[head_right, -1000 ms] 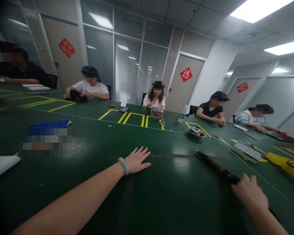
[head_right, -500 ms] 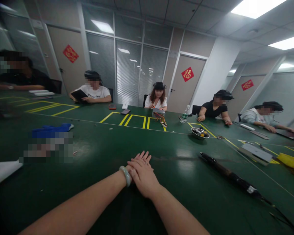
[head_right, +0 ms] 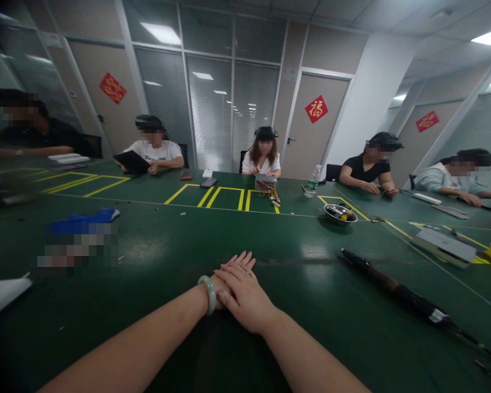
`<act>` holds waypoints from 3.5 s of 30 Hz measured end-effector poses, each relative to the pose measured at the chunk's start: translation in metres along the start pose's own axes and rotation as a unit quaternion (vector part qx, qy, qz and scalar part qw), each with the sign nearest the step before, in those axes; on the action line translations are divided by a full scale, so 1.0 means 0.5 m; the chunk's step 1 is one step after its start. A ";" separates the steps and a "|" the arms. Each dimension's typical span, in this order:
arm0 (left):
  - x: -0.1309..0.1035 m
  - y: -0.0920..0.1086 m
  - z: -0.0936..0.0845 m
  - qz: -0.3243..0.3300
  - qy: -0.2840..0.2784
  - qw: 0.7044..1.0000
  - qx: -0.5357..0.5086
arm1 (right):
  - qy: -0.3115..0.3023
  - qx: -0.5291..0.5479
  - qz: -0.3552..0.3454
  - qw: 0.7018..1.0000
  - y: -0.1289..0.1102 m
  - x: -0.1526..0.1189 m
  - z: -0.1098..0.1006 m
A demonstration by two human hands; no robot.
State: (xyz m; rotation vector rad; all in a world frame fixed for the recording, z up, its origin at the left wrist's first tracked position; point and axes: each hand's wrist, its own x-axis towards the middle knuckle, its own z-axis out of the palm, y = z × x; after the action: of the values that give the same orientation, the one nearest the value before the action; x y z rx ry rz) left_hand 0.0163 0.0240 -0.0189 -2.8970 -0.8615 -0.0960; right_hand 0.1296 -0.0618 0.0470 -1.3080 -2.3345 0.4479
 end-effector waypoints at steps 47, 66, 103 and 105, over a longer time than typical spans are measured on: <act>-0.009 0.006 -0.019 0.007 -0.003 1.000 0.025 | 0.010 0.135 0.034 0.990 0.020 -0.014 -0.004; -0.010 -0.010 -0.034 0.037 -0.049 0.998 -0.033 | 0.027 0.123 -0.018 0.992 0.008 -0.015 -0.041; -0.017 0.025 -0.103 -0.016 0.061 0.982 -0.181 | 0.145 -0.219 0.406 0.875 0.353 -0.382 -0.261; -0.019 0.043 -0.121 0.022 0.095 0.980 -0.172 | 0.144 -0.195 0.371 0.897 0.281 -0.289 -0.217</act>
State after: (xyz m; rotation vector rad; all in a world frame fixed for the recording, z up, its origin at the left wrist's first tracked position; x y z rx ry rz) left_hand 0.0184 -0.0069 0.0379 -3.1472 -0.8168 -0.5616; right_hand 0.3540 -0.1078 0.0443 -2.2823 -1.6583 -0.0243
